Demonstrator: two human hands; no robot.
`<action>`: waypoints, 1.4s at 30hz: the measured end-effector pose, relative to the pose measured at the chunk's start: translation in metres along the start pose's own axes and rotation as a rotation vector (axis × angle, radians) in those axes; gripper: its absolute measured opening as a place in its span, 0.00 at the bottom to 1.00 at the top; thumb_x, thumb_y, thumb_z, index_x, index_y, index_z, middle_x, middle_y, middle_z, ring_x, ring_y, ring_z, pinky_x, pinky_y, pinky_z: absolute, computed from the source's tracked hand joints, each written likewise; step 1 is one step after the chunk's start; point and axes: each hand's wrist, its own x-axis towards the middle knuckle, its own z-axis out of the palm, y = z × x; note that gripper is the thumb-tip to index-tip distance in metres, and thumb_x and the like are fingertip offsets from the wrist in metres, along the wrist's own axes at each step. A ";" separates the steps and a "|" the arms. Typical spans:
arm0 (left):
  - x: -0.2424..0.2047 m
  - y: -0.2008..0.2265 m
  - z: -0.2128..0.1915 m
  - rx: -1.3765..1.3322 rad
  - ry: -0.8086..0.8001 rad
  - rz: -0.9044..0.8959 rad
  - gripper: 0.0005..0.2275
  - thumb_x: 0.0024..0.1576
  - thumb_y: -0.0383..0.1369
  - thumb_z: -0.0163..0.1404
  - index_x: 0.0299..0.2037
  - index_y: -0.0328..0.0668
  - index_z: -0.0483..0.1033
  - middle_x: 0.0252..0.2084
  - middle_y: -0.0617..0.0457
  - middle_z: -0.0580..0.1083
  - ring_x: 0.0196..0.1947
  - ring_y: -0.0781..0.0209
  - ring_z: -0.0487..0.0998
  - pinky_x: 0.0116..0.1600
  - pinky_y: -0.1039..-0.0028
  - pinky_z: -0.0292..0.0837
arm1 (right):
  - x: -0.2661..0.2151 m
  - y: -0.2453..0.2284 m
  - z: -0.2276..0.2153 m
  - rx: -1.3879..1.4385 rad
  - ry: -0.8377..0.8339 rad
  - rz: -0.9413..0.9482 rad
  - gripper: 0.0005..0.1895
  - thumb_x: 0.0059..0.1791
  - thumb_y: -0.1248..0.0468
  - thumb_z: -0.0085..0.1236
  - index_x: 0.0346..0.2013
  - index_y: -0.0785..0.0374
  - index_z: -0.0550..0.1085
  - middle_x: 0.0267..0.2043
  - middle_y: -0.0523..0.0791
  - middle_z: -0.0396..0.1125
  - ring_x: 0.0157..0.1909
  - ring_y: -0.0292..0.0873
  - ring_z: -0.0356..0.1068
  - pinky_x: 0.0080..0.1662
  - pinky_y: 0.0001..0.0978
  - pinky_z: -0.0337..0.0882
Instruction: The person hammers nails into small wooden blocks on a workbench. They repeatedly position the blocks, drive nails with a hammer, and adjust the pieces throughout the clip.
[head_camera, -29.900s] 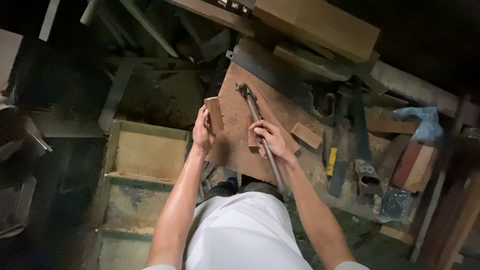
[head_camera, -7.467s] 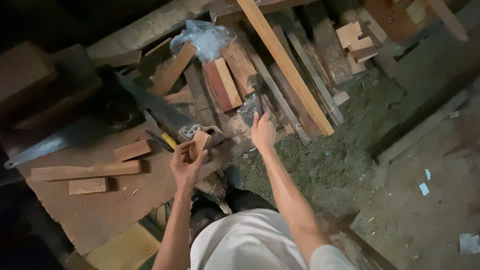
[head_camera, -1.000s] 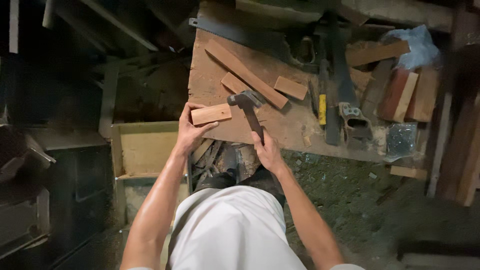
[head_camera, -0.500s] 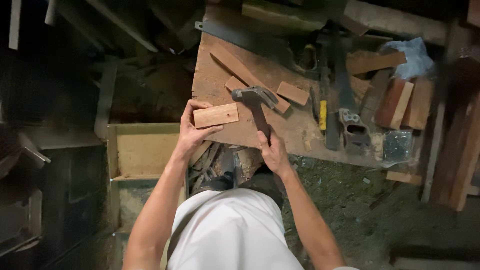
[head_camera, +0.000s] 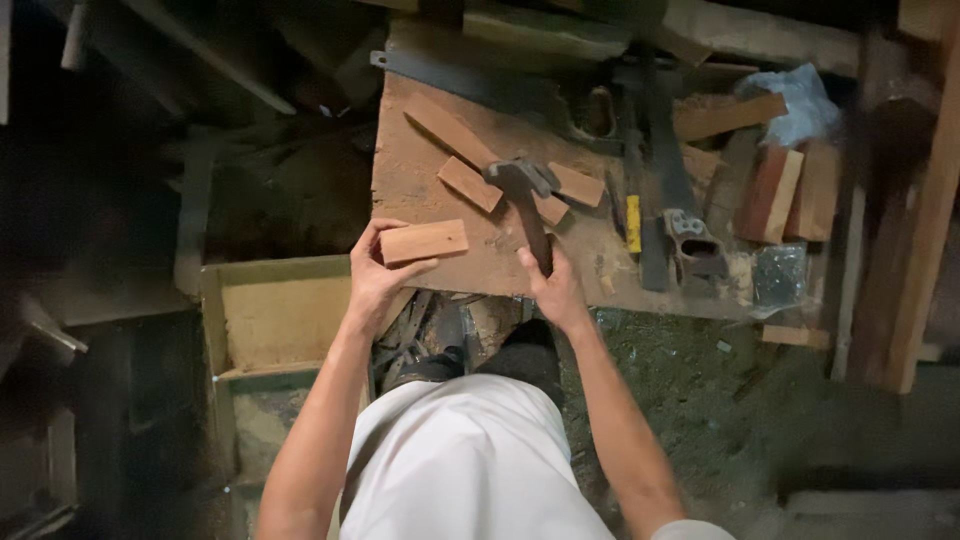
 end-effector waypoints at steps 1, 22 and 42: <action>0.002 -0.001 0.001 -0.024 0.037 -0.042 0.27 0.44 0.25 0.70 0.53 0.37 0.72 0.50 0.48 0.75 0.51 0.61 0.77 0.56 0.70 0.76 | 0.003 0.004 -0.001 0.009 0.030 0.023 0.18 0.54 0.50 0.58 0.42 0.64 0.73 0.25 0.43 0.63 0.29 0.39 0.63 0.34 0.36 0.66; 0.060 -0.059 0.018 -0.509 0.066 -0.521 0.17 0.62 0.44 0.50 0.57 0.47 0.68 0.47 0.56 0.72 0.41 0.60 0.77 0.44 0.65 0.76 | 0.058 0.059 0.024 -0.089 0.092 0.017 0.22 0.43 0.56 0.74 0.44 0.63 0.75 0.23 0.44 0.65 0.24 0.39 0.64 0.31 0.35 0.67; 0.058 -0.051 -0.048 -0.559 0.113 -0.366 0.40 0.44 0.17 0.63 0.68 0.47 0.58 0.55 0.42 0.74 0.52 0.51 0.81 0.59 0.60 0.80 | 0.143 0.058 0.103 -0.247 -0.046 -0.172 0.36 0.34 0.65 0.77 0.51 0.71 0.68 0.48 0.59 0.70 0.51 0.61 0.71 0.51 0.48 0.71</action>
